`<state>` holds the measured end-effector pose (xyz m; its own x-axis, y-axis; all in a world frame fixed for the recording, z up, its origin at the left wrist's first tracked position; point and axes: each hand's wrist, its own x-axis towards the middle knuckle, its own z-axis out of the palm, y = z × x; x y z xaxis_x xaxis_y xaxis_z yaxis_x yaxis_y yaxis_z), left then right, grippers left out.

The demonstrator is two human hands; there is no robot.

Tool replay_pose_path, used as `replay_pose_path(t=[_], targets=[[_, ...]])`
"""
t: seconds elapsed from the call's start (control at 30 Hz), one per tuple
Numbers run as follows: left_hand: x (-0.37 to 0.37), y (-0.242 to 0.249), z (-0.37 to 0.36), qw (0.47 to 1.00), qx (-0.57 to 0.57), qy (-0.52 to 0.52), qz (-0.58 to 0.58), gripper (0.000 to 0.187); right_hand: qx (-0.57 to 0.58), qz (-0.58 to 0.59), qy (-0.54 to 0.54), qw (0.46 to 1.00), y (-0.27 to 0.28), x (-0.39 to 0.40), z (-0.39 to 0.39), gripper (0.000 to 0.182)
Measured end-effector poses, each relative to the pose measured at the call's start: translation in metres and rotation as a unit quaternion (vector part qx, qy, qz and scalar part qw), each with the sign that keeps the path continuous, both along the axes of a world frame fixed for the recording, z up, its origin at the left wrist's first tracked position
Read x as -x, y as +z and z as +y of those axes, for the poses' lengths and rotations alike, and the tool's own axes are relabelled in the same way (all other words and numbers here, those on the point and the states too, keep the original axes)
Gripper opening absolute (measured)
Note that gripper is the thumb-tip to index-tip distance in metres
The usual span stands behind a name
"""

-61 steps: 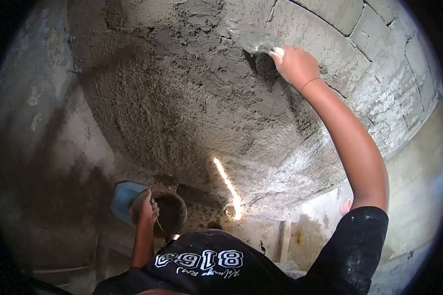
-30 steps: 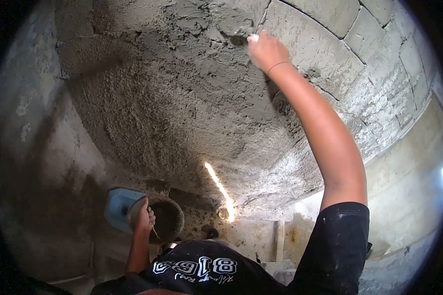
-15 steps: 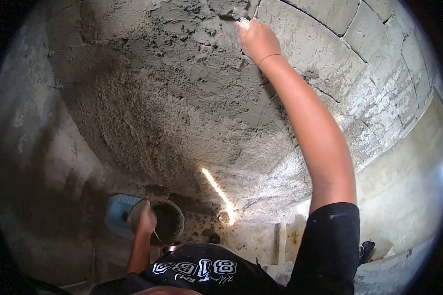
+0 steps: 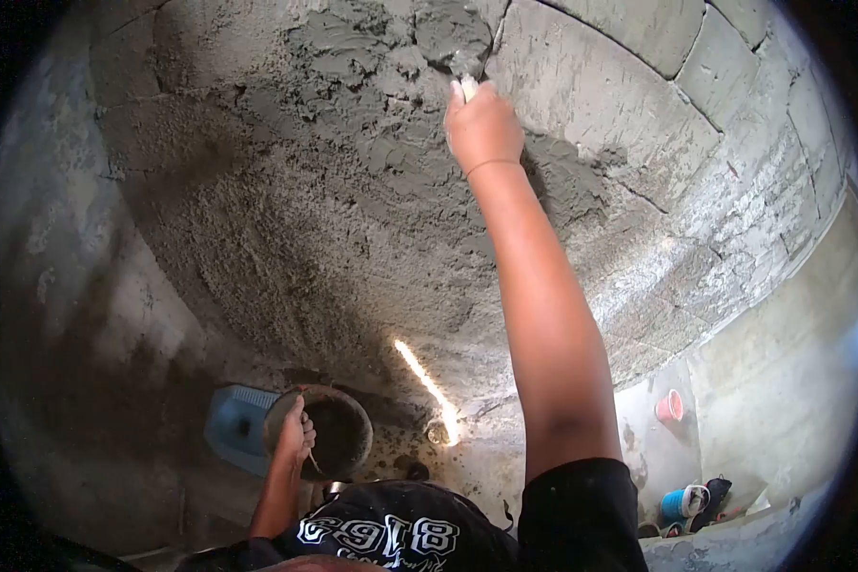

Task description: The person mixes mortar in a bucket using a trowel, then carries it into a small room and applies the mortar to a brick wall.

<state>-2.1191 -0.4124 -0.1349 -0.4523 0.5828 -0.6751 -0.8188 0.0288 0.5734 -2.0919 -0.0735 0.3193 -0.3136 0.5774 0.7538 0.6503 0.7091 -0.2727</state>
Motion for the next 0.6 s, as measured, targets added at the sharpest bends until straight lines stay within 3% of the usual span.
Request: replay_pose_path(t=[0.33,0.6], targets=[[-0.005,0.016,0.004,1.0,-0.027,-0.014,-0.003,0.049,0.056,-0.022,-0.035,0.998,-0.018,-0.018,-0.002,0.045],[-0.01,0.034,-0.007,0.998,-0.015,-0.037,0.042,0.05,0.033,-0.023,-0.073,0.996,-0.046,-0.051,0.012,0.044]])
